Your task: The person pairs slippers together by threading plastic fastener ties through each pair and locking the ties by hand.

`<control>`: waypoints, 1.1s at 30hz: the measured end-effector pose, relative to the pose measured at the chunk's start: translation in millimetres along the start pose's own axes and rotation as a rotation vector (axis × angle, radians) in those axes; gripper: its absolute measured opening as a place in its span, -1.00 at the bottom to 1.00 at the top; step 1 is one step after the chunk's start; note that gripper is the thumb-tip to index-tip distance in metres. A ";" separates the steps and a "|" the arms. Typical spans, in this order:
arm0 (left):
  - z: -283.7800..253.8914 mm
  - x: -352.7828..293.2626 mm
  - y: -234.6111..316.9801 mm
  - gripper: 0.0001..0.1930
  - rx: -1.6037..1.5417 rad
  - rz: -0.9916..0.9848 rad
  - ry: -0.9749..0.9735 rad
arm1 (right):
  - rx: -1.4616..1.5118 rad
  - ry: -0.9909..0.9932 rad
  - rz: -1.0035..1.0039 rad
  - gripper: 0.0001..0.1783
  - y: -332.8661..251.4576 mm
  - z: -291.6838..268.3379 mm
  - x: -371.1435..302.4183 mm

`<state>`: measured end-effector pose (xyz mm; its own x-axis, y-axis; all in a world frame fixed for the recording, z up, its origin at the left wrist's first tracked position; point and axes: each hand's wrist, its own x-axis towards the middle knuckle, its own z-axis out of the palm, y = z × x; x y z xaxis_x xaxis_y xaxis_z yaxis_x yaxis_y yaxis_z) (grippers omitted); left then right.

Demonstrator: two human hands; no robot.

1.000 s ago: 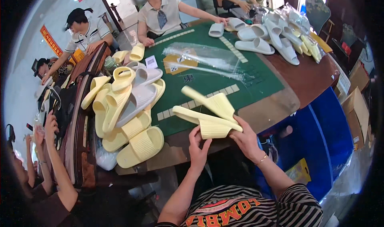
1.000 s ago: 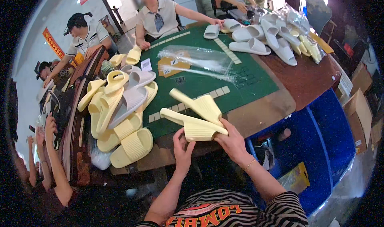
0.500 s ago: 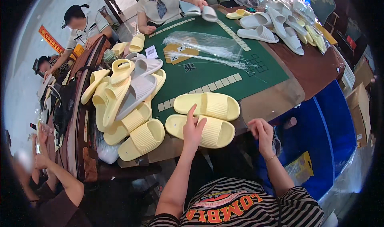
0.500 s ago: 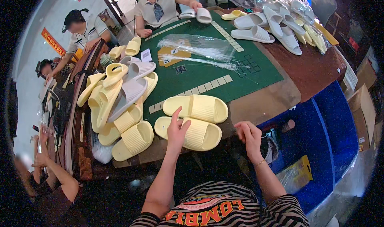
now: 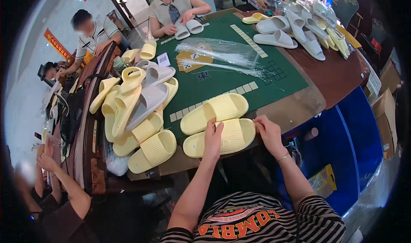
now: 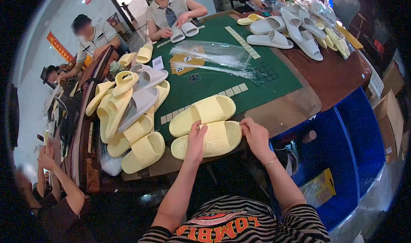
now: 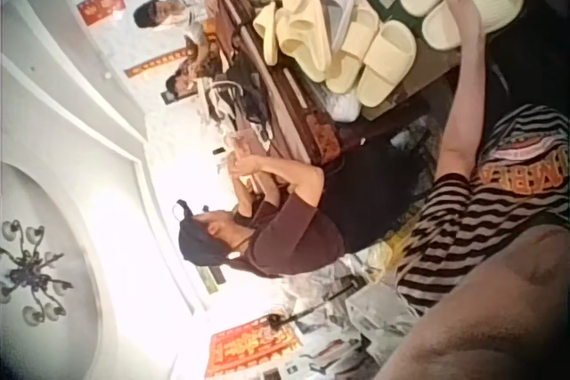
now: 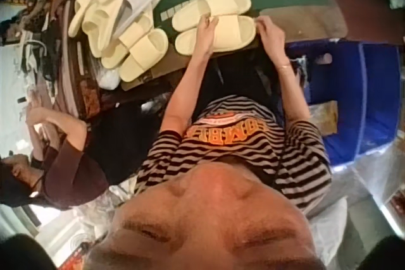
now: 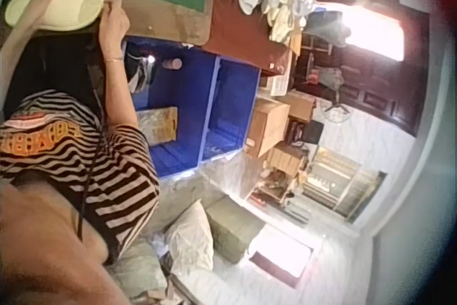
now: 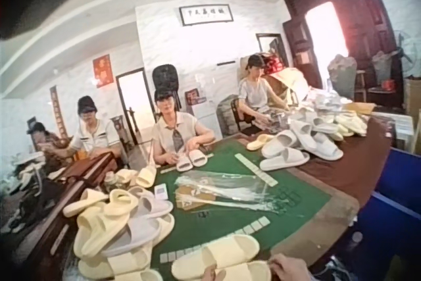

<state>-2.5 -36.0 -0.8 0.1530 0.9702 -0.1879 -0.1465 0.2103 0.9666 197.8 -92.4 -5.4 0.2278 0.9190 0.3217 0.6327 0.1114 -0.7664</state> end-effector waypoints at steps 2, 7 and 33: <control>-0.1 0.2 -2.5 -0.50 -0.049 0.027 0.017 | -0.132 0.090 -0.224 -0.95 -3.9 -0.9 16.1; -2.9 -26.5 0.5 -0.52 -0.172 0.067 0.147 | -0.376 0.026 -0.402 -0.91 -3.5 -1.2 24.0; -65.4 -9.0 -6.6 -0.88 0.093 -0.015 -0.018 | -0.131 -0.279 -0.279 -0.91 17.6 -18.3 49.5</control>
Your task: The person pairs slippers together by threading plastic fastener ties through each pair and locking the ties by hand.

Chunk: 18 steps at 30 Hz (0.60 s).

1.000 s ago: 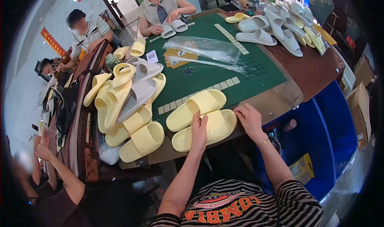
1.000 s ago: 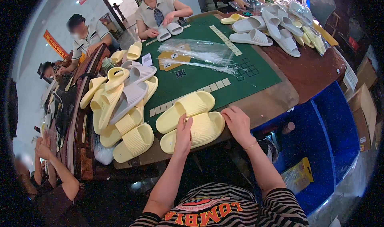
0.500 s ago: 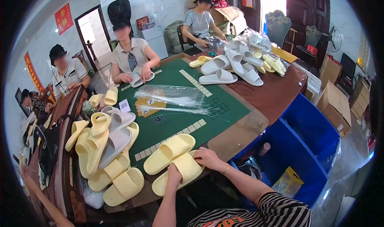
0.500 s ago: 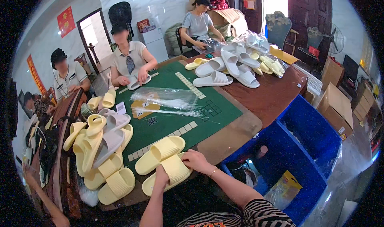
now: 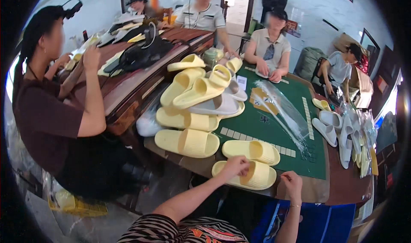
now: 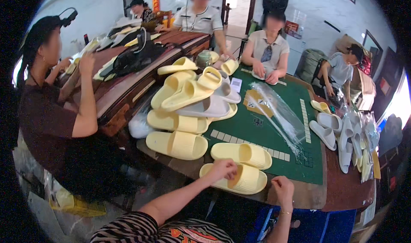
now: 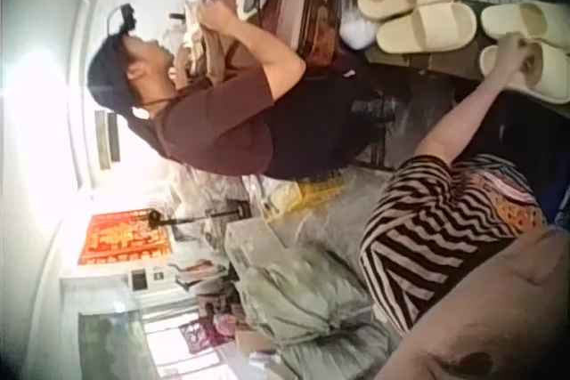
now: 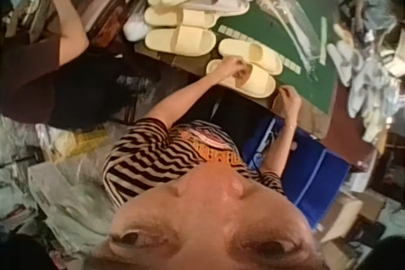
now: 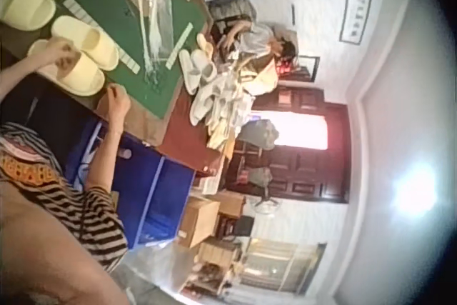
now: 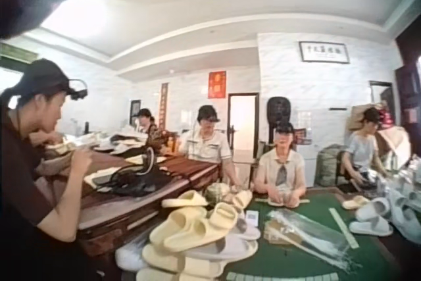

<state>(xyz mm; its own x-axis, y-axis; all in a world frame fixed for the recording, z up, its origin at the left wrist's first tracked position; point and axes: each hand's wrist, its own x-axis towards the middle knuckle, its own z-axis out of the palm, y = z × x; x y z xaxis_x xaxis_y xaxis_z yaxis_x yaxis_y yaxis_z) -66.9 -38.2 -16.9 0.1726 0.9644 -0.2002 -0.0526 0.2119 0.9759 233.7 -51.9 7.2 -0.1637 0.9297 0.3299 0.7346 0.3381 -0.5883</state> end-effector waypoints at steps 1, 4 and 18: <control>-12.7 -3.1 2.9 -0.85 -0.012 0.052 0.086 | -0.007 0.013 0.000 -0.91 3.0 -4.8 -1.3; -38.9 -5.4 14.9 -0.84 -0.215 0.112 0.243 | 0.055 0.024 0.136 -0.93 18.2 -22.5 -11.0; -23.6 42.4 24.6 -0.85 -0.613 0.245 0.437 | 1.178 0.449 0.514 -0.86 53.5 -0.5 -19.5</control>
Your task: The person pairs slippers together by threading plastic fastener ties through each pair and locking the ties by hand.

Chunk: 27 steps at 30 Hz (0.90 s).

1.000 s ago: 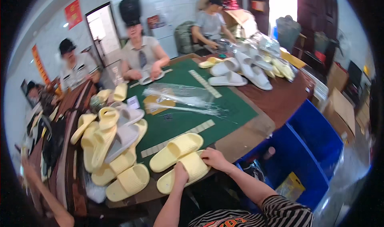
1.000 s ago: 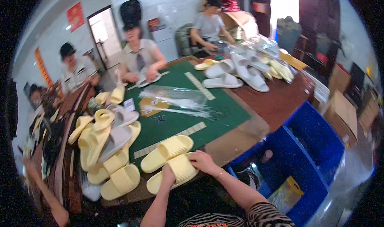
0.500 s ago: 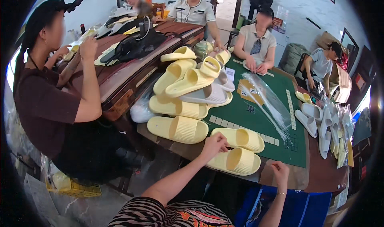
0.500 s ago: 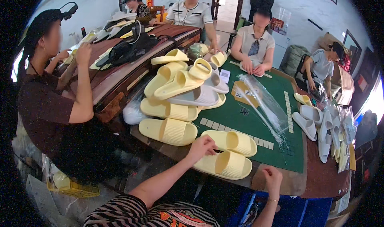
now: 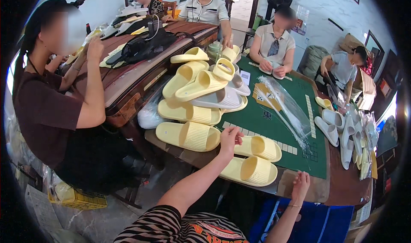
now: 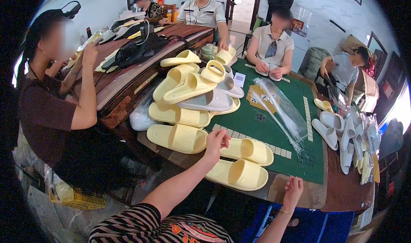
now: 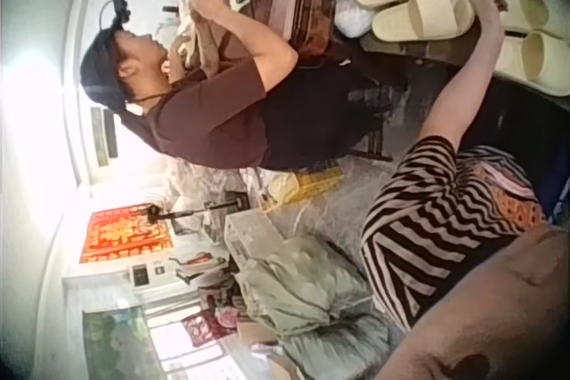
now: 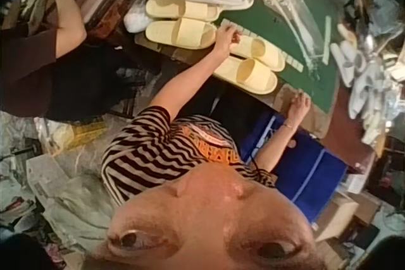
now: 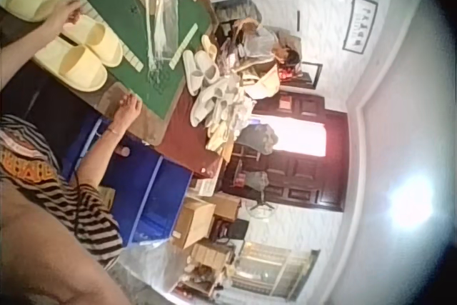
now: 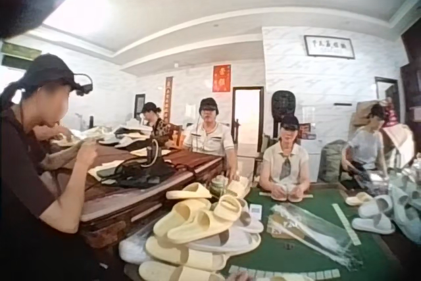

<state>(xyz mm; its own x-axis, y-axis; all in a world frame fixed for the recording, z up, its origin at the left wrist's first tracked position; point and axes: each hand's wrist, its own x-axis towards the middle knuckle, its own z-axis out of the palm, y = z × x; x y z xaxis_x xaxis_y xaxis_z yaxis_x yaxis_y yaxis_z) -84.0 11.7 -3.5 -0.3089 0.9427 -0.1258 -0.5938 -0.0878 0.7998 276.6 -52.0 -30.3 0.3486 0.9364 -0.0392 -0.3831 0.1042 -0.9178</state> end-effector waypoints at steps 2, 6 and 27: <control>0.4 6.7 -10.2 -0.84 0.104 -0.001 -0.042 | 0.104 0.005 0.018 -0.90 5.2 18.1 8.2; 6.4 20.5 -37.1 -0.82 0.241 -0.002 -0.131 | 0.359 -0.015 -0.013 -0.90 23.1 27.6 39.4; 47.3 37.9 -92.6 -0.67 1.091 0.056 -0.449 | -0.750 -0.343 -0.081 -0.86 37.2 122.4 38.2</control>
<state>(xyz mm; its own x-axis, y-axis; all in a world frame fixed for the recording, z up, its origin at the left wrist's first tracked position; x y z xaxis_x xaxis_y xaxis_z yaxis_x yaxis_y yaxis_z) -5.6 70.7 -54.5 0.1035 0.9941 -0.0312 0.4284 -0.0163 0.9034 170.9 28.7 -17.6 0.0239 0.9985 0.0497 0.3471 0.0383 -0.9371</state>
